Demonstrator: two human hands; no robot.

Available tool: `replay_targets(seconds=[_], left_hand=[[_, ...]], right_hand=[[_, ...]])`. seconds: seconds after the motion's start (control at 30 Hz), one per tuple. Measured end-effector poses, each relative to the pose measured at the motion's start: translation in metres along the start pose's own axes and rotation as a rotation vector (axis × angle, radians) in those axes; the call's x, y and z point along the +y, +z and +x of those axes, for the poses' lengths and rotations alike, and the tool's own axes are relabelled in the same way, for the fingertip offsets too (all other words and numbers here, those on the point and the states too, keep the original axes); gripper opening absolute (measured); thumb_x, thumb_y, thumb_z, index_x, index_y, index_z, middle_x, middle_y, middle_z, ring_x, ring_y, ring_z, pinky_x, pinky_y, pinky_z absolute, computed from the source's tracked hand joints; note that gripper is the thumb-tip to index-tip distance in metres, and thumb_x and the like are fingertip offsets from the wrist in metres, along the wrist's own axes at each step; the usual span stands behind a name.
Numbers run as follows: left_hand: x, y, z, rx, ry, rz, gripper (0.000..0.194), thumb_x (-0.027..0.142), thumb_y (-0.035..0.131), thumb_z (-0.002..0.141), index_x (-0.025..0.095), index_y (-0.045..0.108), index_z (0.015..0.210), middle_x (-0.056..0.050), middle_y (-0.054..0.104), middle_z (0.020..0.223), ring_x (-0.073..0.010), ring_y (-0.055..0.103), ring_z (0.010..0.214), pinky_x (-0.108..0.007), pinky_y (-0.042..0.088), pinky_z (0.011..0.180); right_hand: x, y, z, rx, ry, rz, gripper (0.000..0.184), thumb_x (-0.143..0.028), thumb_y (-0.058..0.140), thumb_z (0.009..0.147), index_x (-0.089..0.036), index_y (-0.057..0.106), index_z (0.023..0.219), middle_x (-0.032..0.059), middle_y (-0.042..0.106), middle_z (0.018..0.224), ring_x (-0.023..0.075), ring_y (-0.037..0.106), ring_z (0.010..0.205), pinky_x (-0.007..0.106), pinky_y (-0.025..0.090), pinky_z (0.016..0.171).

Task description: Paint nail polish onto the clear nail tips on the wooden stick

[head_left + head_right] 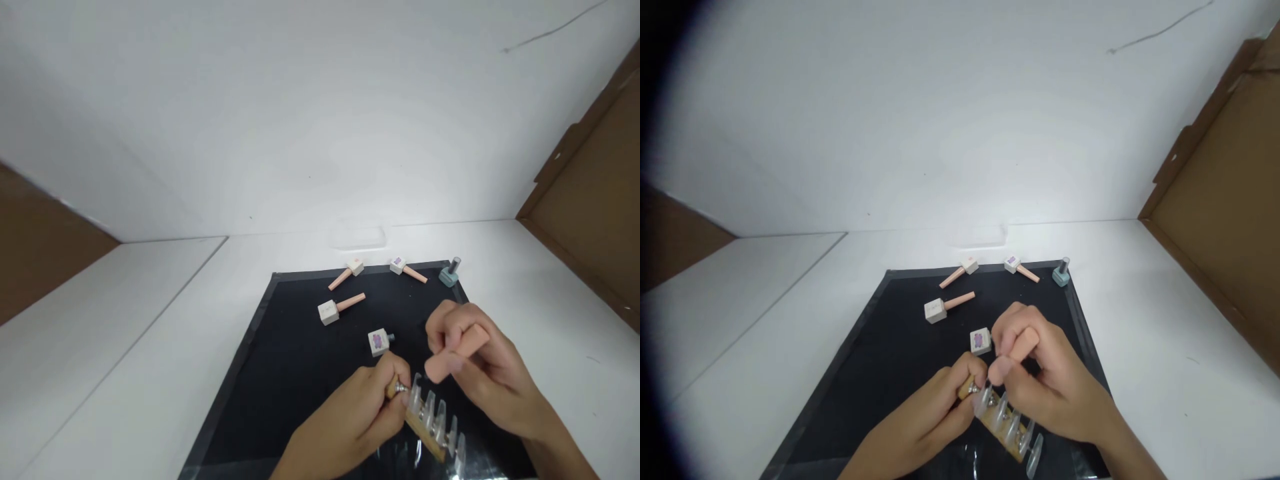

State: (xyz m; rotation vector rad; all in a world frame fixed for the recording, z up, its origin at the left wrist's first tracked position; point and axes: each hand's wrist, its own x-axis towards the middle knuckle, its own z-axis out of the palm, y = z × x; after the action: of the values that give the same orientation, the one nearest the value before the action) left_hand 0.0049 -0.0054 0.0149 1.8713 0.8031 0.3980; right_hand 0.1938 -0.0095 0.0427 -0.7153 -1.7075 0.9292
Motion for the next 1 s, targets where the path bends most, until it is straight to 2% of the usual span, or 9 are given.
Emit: replay_targets(seconds=[0.1, 0.17, 0.27, 0.43, 0.53, 0.67, 0.8, 0.9, 1.0], left_hand=[[0.0, 0.0, 0.0, -0.004, 0.003, -0.003, 0.007, 0.023, 0.037, 0.089, 0.023, 0.037, 0.082, 0.006, 0.04, 0.068, -0.0106, 0.038, 0.057, -0.024, 0.03, 0.055], [0.0, 0.001, -0.001, -0.006, -0.008, -0.009, 0.007, 0.024, 0.036, 0.09, 0.023, 0.037, 0.083, 0.007, 0.037, 0.066, -0.0107, 0.037, 0.055, -0.025, 0.03, 0.055], [0.0, 0.001, -0.002, -0.004, -0.012, -0.023, 0.006, 0.024, 0.035, 0.09, 0.024, 0.036, 0.084, 0.007, 0.036, 0.066, -0.0109, 0.036, 0.055, -0.025, 0.029, 0.055], [-0.001, 0.001, -0.002, -0.003, 0.004, -0.034, 0.006, 0.024, 0.037, 0.089, 0.023, 0.037, 0.083, 0.006, 0.039, 0.069, -0.0114, 0.037, 0.058, -0.025, 0.03, 0.057], [-0.001, 0.002, -0.003, -0.008, -0.007, -0.048, 0.006, 0.023, 0.037, 0.09, 0.023, 0.036, 0.084, 0.007, 0.036, 0.066, -0.0112, 0.035, 0.056, -0.025, 0.028, 0.055], [0.001, -0.002, -0.006, -0.01, -0.006, -0.08, 0.008, 0.025, 0.037, 0.091, 0.023, 0.036, 0.084, 0.007, 0.035, 0.067, -0.0114, 0.034, 0.057, -0.025, 0.027, 0.056], [-0.006, -0.005, -0.011, 0.008, 0.002, -0.242, 0.019, 0.039, 0.038, 0.095, 0.022, 0.038, 0.085, 0.006, 0.034, 0.068, -0.0108, 0.032, 0.06, -0.024, 0.028, 0.057], [-0.016, 0.0, -0.013, -0.022, 0.013, -0.504, 0.034, 0.056, 0.041, 0.092, 0.023, 0.037, 0.087, 0.007, 0.034, 0.068, -0.0083, 0.029, 0.055, -0.021, 0.028, 0.052], [-0.02, 0.007, -0.012, -0.072, -0.08, -0.754, 0.042, 0.064, 0.045, 0.086, 0.023, 0.034, 0.083, 0.009, 0.034, 0.066, -0.0045, 0.023, 0.048, -0.018, 0.024, 0.046]], right_hand=[[0.0, 0.0, 0.0, -0.059, 0.029, -0.019, 0.017, -0.01, 0.049, 0.091, -0.024, 0.043, 0.082, -0.0006, 0.049, 0.078, 0.0144, 0.05, 0.069, 0.024, 0.042, 0.057], [0.0, 0.0, -0.001, -0.01, 0.054, -0.077, 0.018, -0.008, 0.047, 0.091, -0.024, 0.043, 0.083, -0.0005, 0.048, 0.08, 0.014, 0.05, 0.071, 0.025, 0.042, 0.06], [0.0, 0.001, -0.001, 0.073, 0.007, -0.068, 0.017, -0.011, 0.047, 0.093, -0.025, 0.043, 0.084, -0.0013, 0.047, 0.078, 0.0141, 0.05, 0.072, 0.025, 0.043, 0.062], [0.001, 0.001, 0.0, -0.039, 0.024, -0.013, 0.016, -0.015, 0.048, 0.094, -0.024, 0.044, 0.083, -0.0007, 0.048, 0.078, 0.0145, 0.051, 0.071, 0.025, 0.043, 0.06], [0.003, 0.001, -0.001, 0.049, 0.045, -0.078, 0.017, -0.013, 0.045, 0.095, -0.024, 0.044, 0.082, -0.0003, 0.048, 0.08, 0.015, 0.051, 0.075, 0.026, 0.045, 0.064], [0.001, 0.005, -0.001, 0.117, -0.006, 0.013, 0.011, -0.024, 0.049, 0.097, -0.025, 0.047, 0.086, -0.0003, 0.047, 0.078, 0.0153, 0.051, 0.074, 0.026, 0.046, 0.064], [-0.002, 0.009, 0.0, 0.195, -0.008, 0.095, 0.011, -0.03, 0.052, 0.097, -0.024, 0.05, 0.087, -0.0001, 0.049, 0.079, 0.0139, 0.051, 0.073, 0.023, 0.046, 0.064], [-0.002, 0.01, -0.002, 0.211, 0.028, 0.159, 0.008, -0.031, 0.054, 0.096, -0.025, 0.052, 0.091, 0.0003, 0.052, 0.083, 0.0132, 0.052, 0.075, 0.022, 0.047, 0.066], [-0.003, 0.009, -0.004, 0.177, 0.045, 0.184, 0.003, -0.03, 0.055, 0.096, -0.026, 0.054, 0.096, 0.0006, 0.055, 0.088, 0.0124, 0.054, 0.079, 0.02, 0.048, 0.07]])
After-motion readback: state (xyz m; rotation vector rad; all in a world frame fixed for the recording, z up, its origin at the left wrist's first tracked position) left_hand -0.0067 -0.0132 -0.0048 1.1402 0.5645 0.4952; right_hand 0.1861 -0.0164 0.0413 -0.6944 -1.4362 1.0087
